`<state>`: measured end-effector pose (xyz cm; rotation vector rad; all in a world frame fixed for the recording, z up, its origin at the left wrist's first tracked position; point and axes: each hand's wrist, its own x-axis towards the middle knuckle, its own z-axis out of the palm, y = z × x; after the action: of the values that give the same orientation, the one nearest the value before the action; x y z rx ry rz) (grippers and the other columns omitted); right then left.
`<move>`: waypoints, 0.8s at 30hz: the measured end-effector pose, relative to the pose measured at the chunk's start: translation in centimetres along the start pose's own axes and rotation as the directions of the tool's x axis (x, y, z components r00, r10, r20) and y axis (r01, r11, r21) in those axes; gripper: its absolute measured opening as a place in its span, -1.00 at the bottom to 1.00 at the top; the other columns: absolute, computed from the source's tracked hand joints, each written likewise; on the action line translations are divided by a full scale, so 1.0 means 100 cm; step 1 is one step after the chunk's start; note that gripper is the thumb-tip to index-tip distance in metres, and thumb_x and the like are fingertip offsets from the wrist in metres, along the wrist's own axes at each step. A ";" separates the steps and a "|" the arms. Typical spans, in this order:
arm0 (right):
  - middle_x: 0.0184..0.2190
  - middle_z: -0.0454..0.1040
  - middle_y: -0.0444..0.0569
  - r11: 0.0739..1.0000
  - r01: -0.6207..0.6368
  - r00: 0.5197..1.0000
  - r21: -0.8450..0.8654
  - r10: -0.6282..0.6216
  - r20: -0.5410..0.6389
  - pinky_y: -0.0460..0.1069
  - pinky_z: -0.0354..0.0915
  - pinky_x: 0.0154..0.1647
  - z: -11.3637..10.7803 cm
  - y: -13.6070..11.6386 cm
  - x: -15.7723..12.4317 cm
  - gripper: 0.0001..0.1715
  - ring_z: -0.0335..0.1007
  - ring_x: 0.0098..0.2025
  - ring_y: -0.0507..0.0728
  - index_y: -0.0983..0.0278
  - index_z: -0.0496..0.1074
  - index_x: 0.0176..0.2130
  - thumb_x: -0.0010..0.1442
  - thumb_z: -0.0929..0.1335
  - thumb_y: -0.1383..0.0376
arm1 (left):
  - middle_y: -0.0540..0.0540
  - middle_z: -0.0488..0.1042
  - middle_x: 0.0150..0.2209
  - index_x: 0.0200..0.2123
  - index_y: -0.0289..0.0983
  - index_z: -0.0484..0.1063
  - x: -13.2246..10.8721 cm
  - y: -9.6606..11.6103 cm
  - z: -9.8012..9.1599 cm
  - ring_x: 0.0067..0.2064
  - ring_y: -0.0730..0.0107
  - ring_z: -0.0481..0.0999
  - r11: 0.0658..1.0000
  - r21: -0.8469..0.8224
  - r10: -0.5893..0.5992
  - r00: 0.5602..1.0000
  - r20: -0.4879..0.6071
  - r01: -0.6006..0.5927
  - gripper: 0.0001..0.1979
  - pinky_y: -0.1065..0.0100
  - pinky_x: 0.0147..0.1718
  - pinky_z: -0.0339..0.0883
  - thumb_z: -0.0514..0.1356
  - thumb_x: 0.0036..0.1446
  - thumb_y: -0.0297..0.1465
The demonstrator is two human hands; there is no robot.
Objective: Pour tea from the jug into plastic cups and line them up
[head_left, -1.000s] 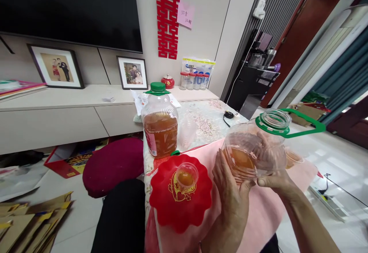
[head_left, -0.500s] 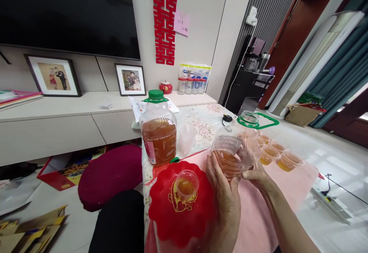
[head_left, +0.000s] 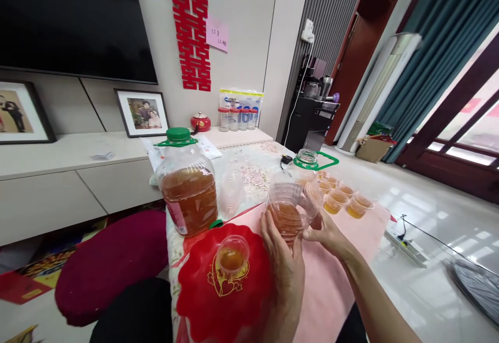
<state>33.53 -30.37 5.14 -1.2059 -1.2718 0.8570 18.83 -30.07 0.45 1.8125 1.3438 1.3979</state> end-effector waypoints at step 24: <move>-0.34 0.63 -0.04 0.992 -0.110 0.970 -0.053 0.096 -0.224 0.03 0.52 -0.26 0.096 -0.028 -0.081 -0.57 0.57 -0.31 0.12 0.16 0.59 -0.12 0.19 0.51 -0.08 | -0.16 0.17 0.41 0.39 -0.15 0.14 0.017 0.013 -0.146 0.45 0.11 0.22 0.995 -0.051 -0.089 0.996 0.000 0.089 -0.25 -0.08 0.37 0.34 0.23 0.15 -0.28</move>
<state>22.52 -37.05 4.97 -1.3893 -1.0709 0.7365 6.00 -31.68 7.54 1.6975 1.3606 1.3746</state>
